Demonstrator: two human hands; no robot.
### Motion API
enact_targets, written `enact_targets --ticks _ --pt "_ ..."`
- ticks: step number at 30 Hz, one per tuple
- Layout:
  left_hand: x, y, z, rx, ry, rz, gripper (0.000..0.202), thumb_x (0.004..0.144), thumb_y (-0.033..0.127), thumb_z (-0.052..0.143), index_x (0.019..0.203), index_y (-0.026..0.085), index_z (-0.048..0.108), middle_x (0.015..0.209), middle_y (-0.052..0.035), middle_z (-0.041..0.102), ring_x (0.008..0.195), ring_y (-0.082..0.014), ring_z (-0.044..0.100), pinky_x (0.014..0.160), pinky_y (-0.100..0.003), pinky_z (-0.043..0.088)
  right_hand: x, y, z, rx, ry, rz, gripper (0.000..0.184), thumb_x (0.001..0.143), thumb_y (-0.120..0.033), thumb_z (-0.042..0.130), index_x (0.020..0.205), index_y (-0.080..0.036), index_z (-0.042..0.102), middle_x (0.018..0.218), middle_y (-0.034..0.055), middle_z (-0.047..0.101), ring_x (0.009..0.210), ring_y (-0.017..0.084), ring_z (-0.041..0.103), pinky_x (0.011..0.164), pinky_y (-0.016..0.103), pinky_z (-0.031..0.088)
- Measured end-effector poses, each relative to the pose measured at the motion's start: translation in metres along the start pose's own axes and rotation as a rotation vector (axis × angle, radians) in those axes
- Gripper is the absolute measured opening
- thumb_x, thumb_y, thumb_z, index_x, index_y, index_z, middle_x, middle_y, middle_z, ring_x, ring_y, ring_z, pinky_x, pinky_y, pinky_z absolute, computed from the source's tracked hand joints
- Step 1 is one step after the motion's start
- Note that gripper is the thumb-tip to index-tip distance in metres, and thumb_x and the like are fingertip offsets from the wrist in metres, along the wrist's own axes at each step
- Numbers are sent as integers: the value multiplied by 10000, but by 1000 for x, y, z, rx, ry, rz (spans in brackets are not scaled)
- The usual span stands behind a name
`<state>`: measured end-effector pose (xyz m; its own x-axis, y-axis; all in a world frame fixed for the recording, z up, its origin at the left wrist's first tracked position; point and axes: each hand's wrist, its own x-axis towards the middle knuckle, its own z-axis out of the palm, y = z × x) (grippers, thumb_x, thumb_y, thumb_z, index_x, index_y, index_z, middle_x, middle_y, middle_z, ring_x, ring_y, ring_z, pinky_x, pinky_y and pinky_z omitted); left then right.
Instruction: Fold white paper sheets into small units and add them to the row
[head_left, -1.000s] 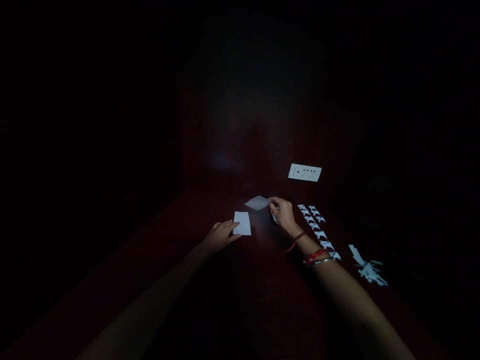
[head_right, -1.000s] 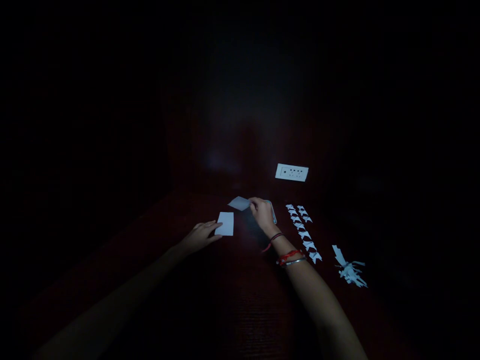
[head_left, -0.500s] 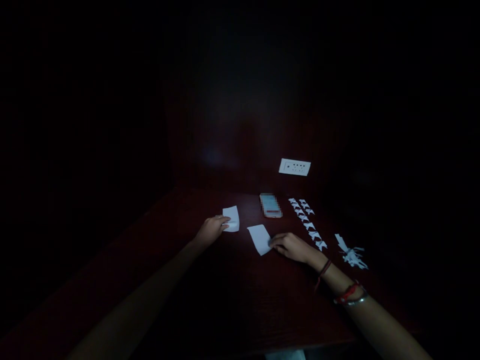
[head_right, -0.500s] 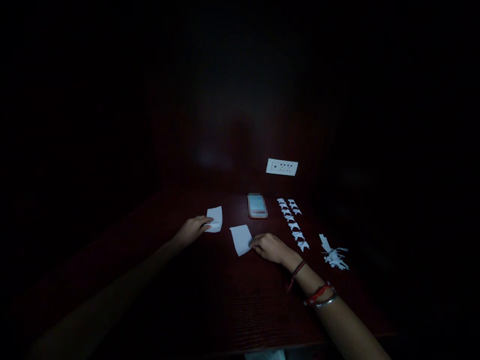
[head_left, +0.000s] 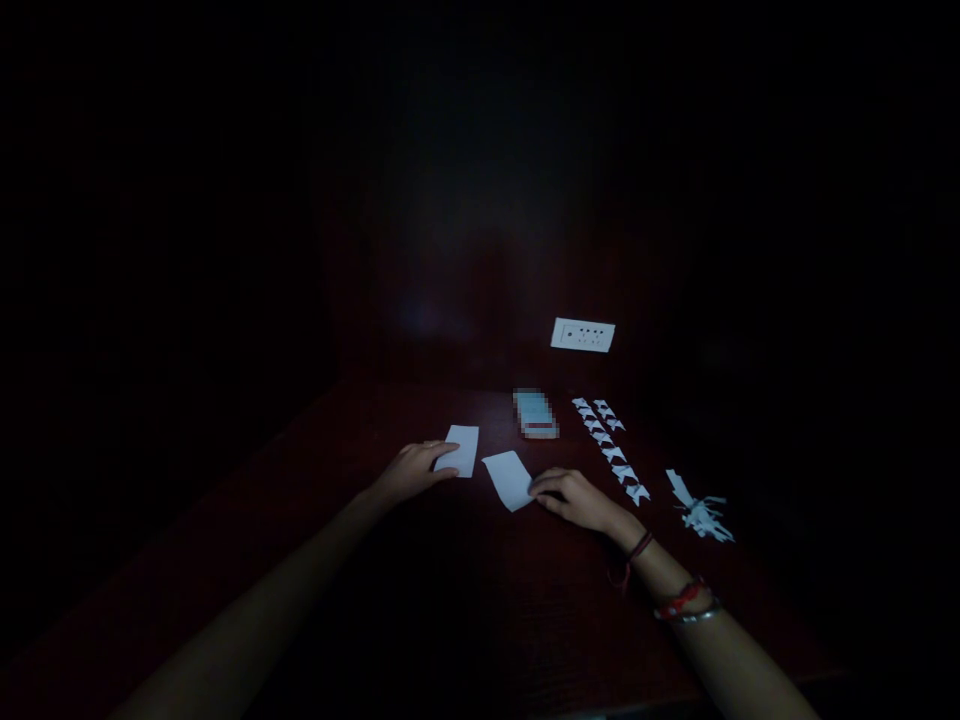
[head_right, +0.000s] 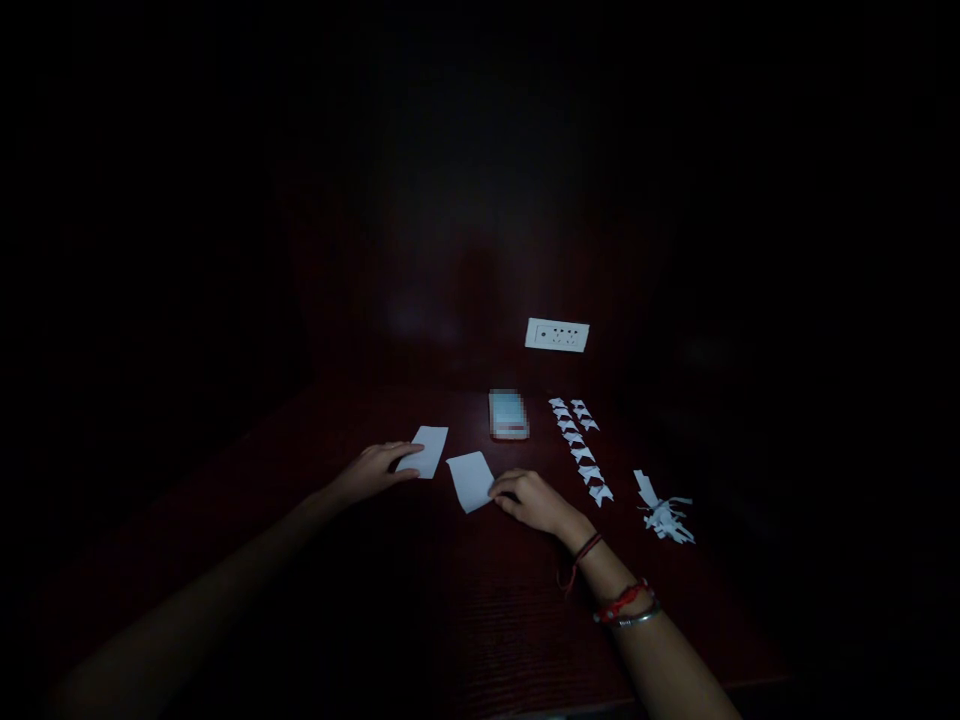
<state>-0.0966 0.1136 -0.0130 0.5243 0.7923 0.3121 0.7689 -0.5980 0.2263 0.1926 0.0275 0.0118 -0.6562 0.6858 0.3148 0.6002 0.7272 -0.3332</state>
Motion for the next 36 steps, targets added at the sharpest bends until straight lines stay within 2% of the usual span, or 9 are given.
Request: enact_targets --ticks 5,8,11,13,17,24,27,32,36 --pt "2 0 6 33 12 36 381 816 412 368 1151 241 425 1158 -47 475 1060 -215 417 855 -352 312 -5 -1 -1 24 -17 -8 214 774 -127 429 909 -165 590 926 40 582 864 126 519 788 236 389" --pt "1 9 6 35 43 81 367 836 370 350 1172 226 396 1210 -48 418 1121 -207 343 895 -362 268 -8 -2 -4 32 -26 0 204 770 -127 434 886 -162 599 922 42 585 857 126 523 781 236 390" --pt "-4 34 7 27 49 177 336 847 347 351 1165 247 398 1237 -15 386 1145 -171 309 928 -329 233 -11 -2 -9 52 -34 20 179 769 -150 451 852 -159 609 888 42 597 842 132 530 778 248 389" --pt "-11 55 9 15 41 341 342 861 335 332 1187 239 370 1255 -21 363 1150 -164 303 929 -320 241 -14 -3 -13 96 -71 17 162 764 -195 477 840 -161 617 877 40 601 833 134 536 768 248 393" --pt "-22 86 12 4 -40 482 350 867 336 327 1206 254 342 1263 -23 355 1140 -169 326 920 -328 258 -18 -5 -21 213 -156 -3 209 751 -312 505 838 -169 630 876 35 606 817 133 549 748 237 405" --pt "-23 94 11 -3 -79 507 317 866 283 335 1179 266 386 1207 -31 391 1097 -184 357 910 -345 268 -18 12 -9 207 142 254 405 688 -353 570 1053 -179 539 1055 81 535 960 189 487 860 326 355" --pt "-22 99 9 -31 -92 535 312 859 259 349 1167 274 400 1165 -21 411 1050 -179 387 890 -326 295 -15 20 2 403 202 386 498 649 -349 605 1100 -170 494 1092 90 512 979 195 478 871 348 355" --pt "-21 102 6 -28 -130 556 354 859 247 344 1213 246 331 1184 -31 398 1029 -174 403 907 -341 274 -10 14 7 962 344 622 456 618 -249 634 1046 -163 502 1016 73 539 936 154 506 842 301 393" --pt "-20 101 7 -9 -123 590 361 856 257 348 1215 229 328 1209 -38 377 1076 -187 366 936 -361 238 -7 13 5 1197 345 706 429 618 -200 632 1024 -166 497 956 61 549 843 128 543 772 276 437"
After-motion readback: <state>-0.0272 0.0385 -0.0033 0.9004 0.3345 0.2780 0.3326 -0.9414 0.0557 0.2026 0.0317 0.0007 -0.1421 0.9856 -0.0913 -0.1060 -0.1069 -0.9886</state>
